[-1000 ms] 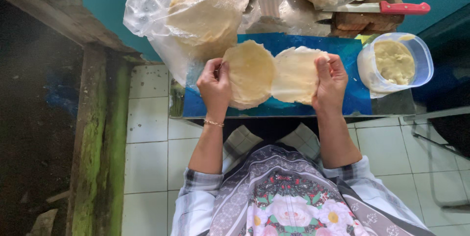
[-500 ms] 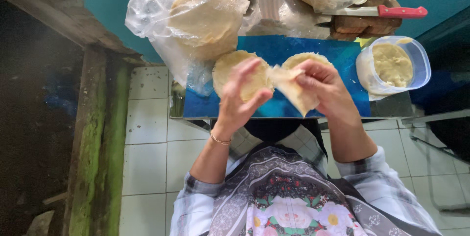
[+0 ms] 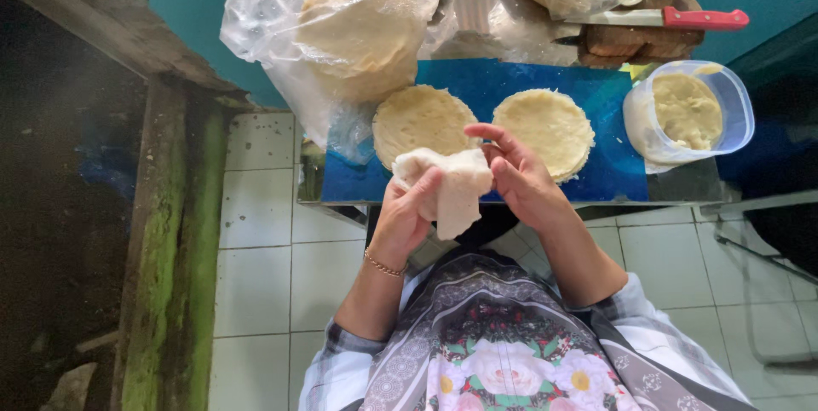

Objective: The person sits at a low table and peels thin pastry sheets one at a time from a pile, then lays and presses each sheet onto round cake-like bases, building up two layered stacks on a blue board. A plastic container of batter and a knife sit nearby on the table.

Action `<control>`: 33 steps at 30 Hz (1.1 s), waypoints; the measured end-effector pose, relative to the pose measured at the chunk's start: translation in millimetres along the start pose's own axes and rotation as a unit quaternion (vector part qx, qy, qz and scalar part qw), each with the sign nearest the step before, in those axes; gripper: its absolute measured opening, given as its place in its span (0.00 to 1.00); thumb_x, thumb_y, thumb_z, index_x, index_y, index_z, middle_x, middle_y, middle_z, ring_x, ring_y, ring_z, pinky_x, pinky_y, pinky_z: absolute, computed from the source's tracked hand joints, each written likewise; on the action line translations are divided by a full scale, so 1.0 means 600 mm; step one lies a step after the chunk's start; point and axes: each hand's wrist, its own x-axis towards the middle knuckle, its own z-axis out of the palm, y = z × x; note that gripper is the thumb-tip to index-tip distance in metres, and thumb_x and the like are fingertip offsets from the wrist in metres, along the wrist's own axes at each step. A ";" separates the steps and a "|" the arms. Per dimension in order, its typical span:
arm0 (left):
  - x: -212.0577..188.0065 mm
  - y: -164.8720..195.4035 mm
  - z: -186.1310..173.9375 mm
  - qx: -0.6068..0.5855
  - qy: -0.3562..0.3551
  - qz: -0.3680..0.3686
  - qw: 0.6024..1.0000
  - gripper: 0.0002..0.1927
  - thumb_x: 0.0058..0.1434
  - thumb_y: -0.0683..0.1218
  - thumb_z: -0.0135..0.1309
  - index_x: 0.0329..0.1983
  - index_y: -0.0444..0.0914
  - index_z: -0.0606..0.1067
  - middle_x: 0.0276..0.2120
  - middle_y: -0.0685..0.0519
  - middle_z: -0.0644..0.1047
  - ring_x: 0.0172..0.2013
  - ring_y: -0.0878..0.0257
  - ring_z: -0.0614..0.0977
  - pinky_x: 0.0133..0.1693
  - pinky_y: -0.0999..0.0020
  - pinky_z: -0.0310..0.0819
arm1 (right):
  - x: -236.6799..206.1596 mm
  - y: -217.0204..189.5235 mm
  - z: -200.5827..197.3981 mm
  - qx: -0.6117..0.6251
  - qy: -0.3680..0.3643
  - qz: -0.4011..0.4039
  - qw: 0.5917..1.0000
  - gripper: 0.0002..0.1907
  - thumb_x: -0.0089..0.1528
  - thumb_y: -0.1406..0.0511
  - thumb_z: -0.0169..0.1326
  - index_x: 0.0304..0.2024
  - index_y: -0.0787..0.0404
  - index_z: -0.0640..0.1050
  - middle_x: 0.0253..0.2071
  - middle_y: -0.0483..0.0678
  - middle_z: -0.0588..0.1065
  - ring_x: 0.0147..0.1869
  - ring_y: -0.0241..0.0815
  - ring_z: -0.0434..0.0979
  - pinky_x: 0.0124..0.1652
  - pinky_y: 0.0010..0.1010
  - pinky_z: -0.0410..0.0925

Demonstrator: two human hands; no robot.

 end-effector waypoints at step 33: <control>-0.029 -0.009 -0.016 0.193 -0.074 -0.049 0.977 0.14 0.67 0.39 0.58 0.56 0.31 0.77 0.48 0.53 0.82 0.49 0.67 0.81 0.53 0.70 0.76 | -0.108 0.055 -0.078 -0.049 0.147 0.083 0.984 0.08 0.66 0.72 0.59 0.48 0.67 0.79 0.39 0.46 0.77 0.39 0.33 0.73 0.35 0.23 0.62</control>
